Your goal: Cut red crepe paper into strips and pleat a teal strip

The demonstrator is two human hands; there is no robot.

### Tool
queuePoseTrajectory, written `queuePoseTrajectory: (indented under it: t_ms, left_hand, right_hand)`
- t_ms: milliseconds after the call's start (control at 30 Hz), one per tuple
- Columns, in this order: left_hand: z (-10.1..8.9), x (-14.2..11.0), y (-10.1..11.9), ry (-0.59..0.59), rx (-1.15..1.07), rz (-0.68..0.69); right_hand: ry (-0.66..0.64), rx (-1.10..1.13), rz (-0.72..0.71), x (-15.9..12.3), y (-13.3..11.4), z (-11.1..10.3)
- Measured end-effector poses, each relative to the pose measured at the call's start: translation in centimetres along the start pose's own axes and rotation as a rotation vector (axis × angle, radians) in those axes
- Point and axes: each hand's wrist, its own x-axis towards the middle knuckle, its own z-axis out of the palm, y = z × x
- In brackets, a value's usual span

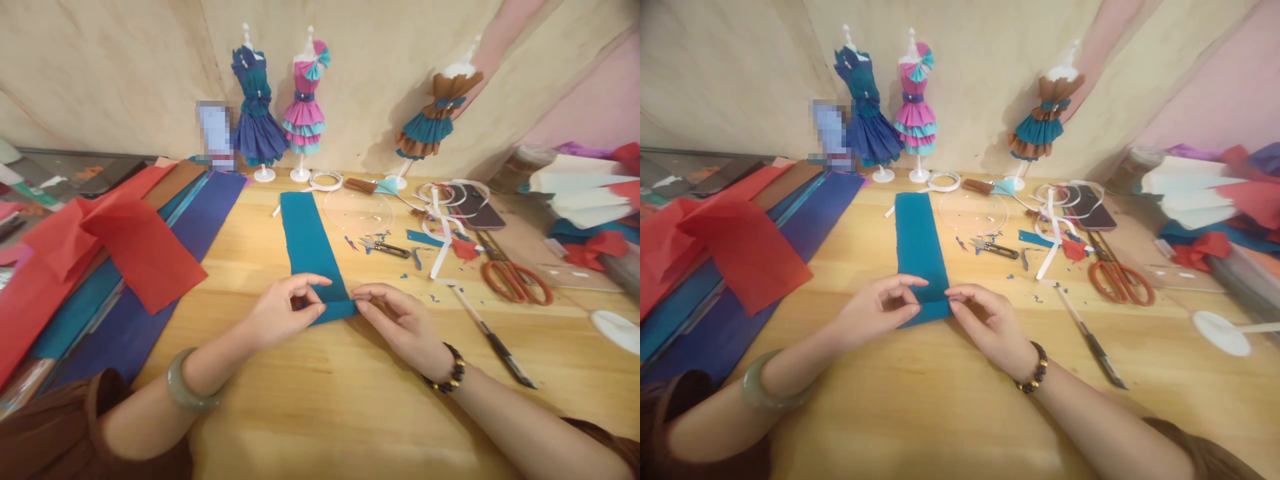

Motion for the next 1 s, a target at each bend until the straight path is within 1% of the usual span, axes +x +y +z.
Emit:
queuePoseTrajectory:
  t_ms: [100,267,567,700,833,900,1000]
  left_hand:
    - [-0.1,0.0,0.0,-0.012,-0.007,-0.002]
    - [-0.5,0.0,-0.1,0.006,0.019,0.026]
    - [-1.1,0.2,-0.2,0.009,0.038,0.076]
    - [-1.3,0.3,-0.6,0.015,0.037,0.075]
    - [-1.5,0.4,-0.6,-0.008,0.073,0.102]
    - [-1.5,0.4,-0.5,0.001,0.072,0.123]
    - [-1.4,0.4,-0.5,0.028,0.052,0.118]
  right_hand:
    - [-0.005,-0.01,-0.027,0.1,-0.2,-0.2]
    - [-0.013,-0.025,-0.06,0.4,-0.4,-0.4]
    - [0.026,0.017,0.034,0.5,-0.2,-0.4]
    - [0.048,0.019,0.081,0.4,0.0,-0.2]
    - [0.062,-0.003,0.092,0.4,0.4,-0.1]
    - [0.066,-0.011,0.092,0.4,0.4,-0.1]
    - [0.061,-0.018,0.087,0.4,0.4,-0.2]
